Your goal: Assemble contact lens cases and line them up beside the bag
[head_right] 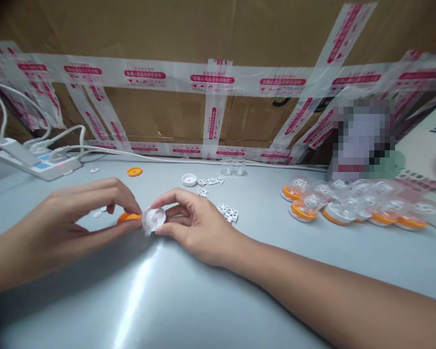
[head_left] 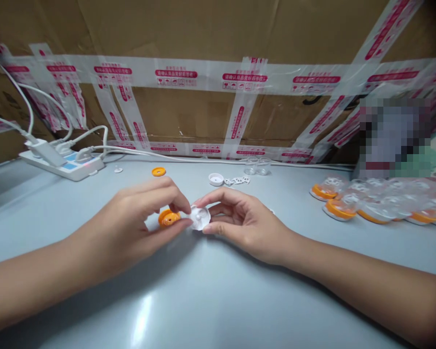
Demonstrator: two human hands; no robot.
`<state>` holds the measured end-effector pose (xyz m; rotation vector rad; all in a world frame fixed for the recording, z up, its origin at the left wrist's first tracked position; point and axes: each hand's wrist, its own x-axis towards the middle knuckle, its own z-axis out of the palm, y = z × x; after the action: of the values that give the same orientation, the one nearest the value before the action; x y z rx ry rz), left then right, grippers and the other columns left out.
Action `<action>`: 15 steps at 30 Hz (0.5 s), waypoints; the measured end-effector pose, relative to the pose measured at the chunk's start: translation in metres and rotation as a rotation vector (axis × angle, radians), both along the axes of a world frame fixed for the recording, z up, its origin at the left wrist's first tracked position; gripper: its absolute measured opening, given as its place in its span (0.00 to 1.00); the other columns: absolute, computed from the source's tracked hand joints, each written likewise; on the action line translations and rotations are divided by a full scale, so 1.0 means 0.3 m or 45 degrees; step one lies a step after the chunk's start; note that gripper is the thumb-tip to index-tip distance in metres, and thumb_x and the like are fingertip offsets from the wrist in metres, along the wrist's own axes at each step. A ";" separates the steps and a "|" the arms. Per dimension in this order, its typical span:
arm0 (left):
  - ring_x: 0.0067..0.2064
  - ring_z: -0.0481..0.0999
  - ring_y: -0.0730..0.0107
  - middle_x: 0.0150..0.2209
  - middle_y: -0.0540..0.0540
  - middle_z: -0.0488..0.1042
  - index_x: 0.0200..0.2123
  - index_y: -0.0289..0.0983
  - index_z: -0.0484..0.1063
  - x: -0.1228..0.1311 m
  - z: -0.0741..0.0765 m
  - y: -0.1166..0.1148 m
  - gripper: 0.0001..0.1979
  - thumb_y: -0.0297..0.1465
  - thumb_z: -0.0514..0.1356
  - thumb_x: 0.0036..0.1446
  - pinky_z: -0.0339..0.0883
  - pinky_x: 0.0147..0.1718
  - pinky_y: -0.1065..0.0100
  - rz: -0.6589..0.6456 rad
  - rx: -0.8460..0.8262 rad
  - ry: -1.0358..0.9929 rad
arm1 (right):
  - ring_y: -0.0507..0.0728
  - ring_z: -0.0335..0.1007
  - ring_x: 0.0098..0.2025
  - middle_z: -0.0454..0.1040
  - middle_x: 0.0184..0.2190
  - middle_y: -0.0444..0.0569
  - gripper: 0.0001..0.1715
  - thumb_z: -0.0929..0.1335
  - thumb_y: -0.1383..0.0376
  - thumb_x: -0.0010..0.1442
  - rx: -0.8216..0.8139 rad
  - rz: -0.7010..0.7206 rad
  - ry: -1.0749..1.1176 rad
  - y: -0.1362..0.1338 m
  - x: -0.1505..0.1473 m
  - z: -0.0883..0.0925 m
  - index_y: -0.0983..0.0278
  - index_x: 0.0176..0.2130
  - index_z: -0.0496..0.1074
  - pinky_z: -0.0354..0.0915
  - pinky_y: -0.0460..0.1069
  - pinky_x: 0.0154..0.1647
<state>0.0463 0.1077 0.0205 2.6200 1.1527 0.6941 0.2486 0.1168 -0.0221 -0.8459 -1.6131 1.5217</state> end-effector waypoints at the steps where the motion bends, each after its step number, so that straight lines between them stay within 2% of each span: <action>1: 0.31 0.71 0.72 0.31 0.49 0.74 0.32 0.39 0.73 0.007 -0.010 -0.004 0.07 0.34 0.57 0.58 0.64 0.29 0.75 -0.016 -0.023 -0.010 | 0.52 0.75 0.40 0.75 0.36 0.45 0.14 0.71 0.72 0.49 0.021 -0.004 0.012 -0.002 -0.001 -0.001 0.62 0.37 0.69 0.71 0.51 0.47; 4: 0.29 0.70 0.74 0.29 0.50 0.74 0.30 0.39 0.73 0.021 -0.034 -0.004 0.08 0.35 0.58 0.57 0.63 0.27 0.75 0.020 -0.112 -0.066 | 0.53 0.76 0.41 0.76 0.37 0.45 0.12 0.73 0.68 0.49 0.055 -0.021 0.047 -0.010 -0.003 -0.006 0.62 0.35 0.69 0.72 0.51 0.49; 7: 0.29 0.71 0.74 0.29 0.50 0.74 0.29 0.38 0.74 0.024 -0.037 0.006 0.07 0.34 0.59 0.56 0.64 0.27 0.75 0.075 -0.210 -0.115 | 0.54 0.77 0.41 0.76 0.37 0.45 0.13 0.74 0.65 0.48 0.113 -0.052 0.048 -0.019 -0.002 -0.012 0.63 0.34 0.69 0.73 0.51 0.49; 10: 0.29 0.72 0.74 0.29 0.50 0.75 0.29 0.38 0.75 0.025 -0.026 0.013 0.07 0.34 0.59 0.55 0.65 0.28 0.74 0.080 -0.276 -0.127 | 0.53 0.77 0.40 0.76 0.38 0.47 0.09 0.73 0.66 0.50 0.362 -0.091 -0.021 -0.028 0.003 -0.018 0.63 0.33 0.70 0.75 0.51 0.47; 15: 0.27 0.72 0.76 0.27 0.50 0.75 0.28 0.38 0.76 0.027 -0.017 0.003 0.07 0.32 0.59 0.54 0.64 0.26 0.76 0.033 -0.181 -0.078 | 0.52 0.75 0.41 0.75 0.40 0.49 0.04 0.71 0.68 0.54 0.815 -0.161 -0.229 -0.040 0.011 -0.023 0.61 0.33 0.71 0.77 0.48 0.41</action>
<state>0.0544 0.1085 0.0154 2.4534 1.1752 0.6668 0.2519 0.1049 -0.0289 -0.7094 -1.9723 0.7715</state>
